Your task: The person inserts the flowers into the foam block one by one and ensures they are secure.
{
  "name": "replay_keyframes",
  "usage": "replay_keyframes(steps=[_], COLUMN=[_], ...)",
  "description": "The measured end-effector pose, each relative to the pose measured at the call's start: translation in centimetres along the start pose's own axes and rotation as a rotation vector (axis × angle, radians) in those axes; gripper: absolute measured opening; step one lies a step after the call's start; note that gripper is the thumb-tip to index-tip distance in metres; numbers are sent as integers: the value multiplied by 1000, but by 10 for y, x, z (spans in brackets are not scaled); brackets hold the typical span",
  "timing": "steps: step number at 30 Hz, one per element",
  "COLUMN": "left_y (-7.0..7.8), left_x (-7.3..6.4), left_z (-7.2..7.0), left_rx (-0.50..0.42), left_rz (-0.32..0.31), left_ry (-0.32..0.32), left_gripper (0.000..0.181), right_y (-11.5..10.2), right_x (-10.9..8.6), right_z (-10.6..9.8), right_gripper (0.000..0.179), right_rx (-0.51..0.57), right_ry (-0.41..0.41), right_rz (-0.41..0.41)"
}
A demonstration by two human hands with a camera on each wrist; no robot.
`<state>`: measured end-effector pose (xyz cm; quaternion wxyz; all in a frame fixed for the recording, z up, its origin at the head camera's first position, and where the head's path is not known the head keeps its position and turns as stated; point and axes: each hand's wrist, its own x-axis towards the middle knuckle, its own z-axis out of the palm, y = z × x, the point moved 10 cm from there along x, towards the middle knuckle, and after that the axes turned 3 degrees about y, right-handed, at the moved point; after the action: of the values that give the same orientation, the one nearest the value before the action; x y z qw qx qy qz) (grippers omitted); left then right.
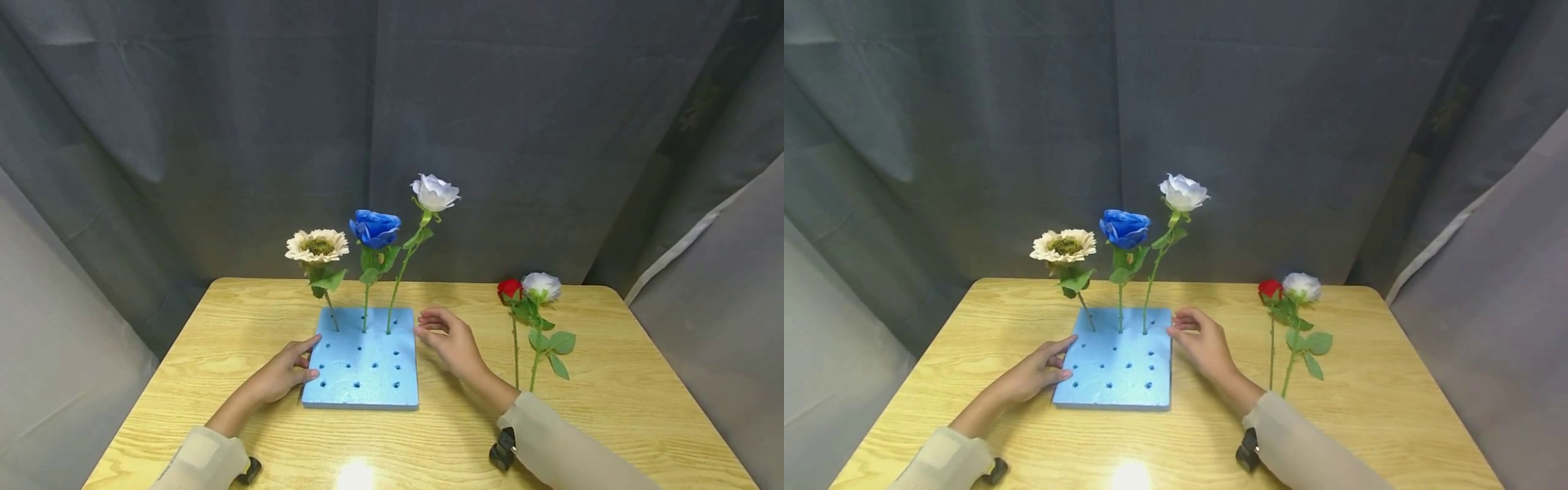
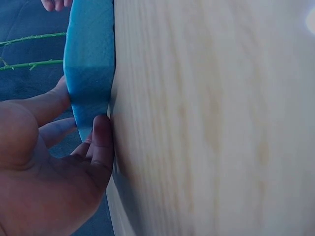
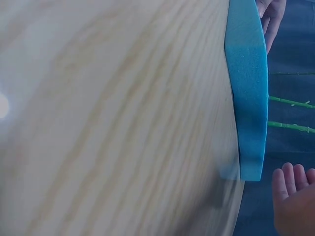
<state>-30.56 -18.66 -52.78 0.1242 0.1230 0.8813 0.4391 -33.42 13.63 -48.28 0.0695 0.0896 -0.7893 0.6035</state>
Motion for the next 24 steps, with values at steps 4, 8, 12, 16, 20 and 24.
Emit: replay_keyframes(steps=[4, 8, 12, 16, 20, 24], left_y=[1, 2, 2, 2, 2, 1], left_x=[-1, -1, 0, 0, 0, 0], left_z=[0, 0, 0, 0, 0, 0], left_rx=[1, 0, 1, 9, 14, 6], left_rz=[2, 2, -1, -2, 0, 0], left_ry=[-2, 0, 0, 2, 4, 0], left_gripper=[70, 70, 70, 70, 70, 70], right_y=[7, 10, 13, 16, 20, 26], right_x=[-5, -10, -16, -21, -26, -31], right_z=[-7, -15, -25, -36, -50, -65], right_gripper=[39, 37, 36, 37, 38, 41], right_rx=[36, 27, 11, -1, -27, -78], right_ry=[-5, -4, 9, 26, 47, 79], right_rz=[22, 41, 50, 49, 49, 65])
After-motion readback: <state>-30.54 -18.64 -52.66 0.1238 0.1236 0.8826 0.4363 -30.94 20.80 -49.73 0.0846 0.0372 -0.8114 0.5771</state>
